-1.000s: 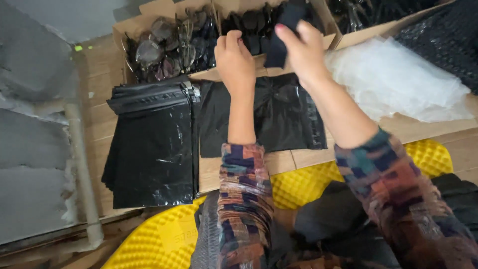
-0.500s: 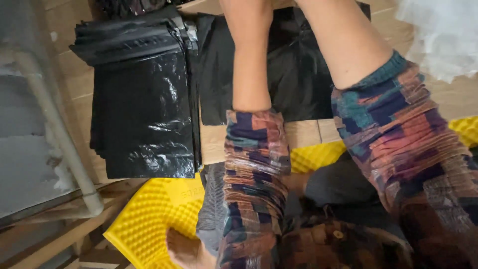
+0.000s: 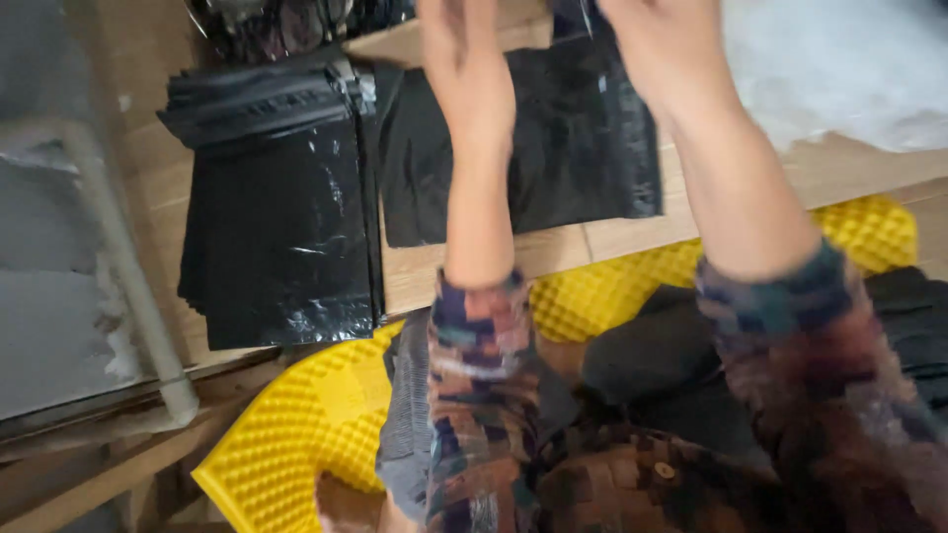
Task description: The person unpacks sunglasses from a black pouch, cleans the lenses with a cloth, and then places the sunglasses into a clear plastic bag. They then place the bagged sunglasses into a black shipping pouch.
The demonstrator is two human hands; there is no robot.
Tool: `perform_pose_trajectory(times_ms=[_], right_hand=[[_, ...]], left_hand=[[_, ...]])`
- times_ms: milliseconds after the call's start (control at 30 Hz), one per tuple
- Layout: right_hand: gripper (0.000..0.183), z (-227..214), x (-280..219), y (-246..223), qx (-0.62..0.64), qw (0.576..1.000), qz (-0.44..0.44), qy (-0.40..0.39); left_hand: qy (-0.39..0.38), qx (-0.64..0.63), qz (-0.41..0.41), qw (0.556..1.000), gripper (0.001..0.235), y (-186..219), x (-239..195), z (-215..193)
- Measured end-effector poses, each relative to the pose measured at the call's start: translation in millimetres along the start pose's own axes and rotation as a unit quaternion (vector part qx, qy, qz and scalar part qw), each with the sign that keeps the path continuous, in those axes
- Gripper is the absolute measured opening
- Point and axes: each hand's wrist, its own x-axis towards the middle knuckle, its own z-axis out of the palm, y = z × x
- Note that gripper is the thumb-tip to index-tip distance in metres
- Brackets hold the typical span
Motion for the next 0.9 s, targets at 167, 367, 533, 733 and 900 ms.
perform_pose_trajectory(times_ms=[167,367,533,733,900], right_hand=[[0.02,-46.8,-117.9,-49.6,0.056,0.997,0.045,0.014],[0.006,-86.1,-239.4,-32.5,-0.088,0.984,0.143,0.059],[0.023,-126.4,-297.1,-83.1,-0.155,0.975,0.001,0.159],[0.029,-118.1,-357.4,-72.2,-0.269,0.915,-0.299,0.032],[0.065,-117.2,-348.4,-131.0,-0.383,0.821,-0.424,0.01]], left_hand=[[-0.078,-0.269,-0.311,0.908,0.024,71.7,-97.7,29.5],[-0.093,-0.403,-0.305,0.858,0.047,122.0,-202.7,39.1],[-0.127,-0.434,-0.37,0.811,0.04,164.8,-239.9,25.6],[-0.093,-0.41,-0.496,0.76,0.035,178.3,-274.9,13.8],[-0.1,-0.319,-0.588,0.737,0.062,238.3,-284.8,-8.2]])
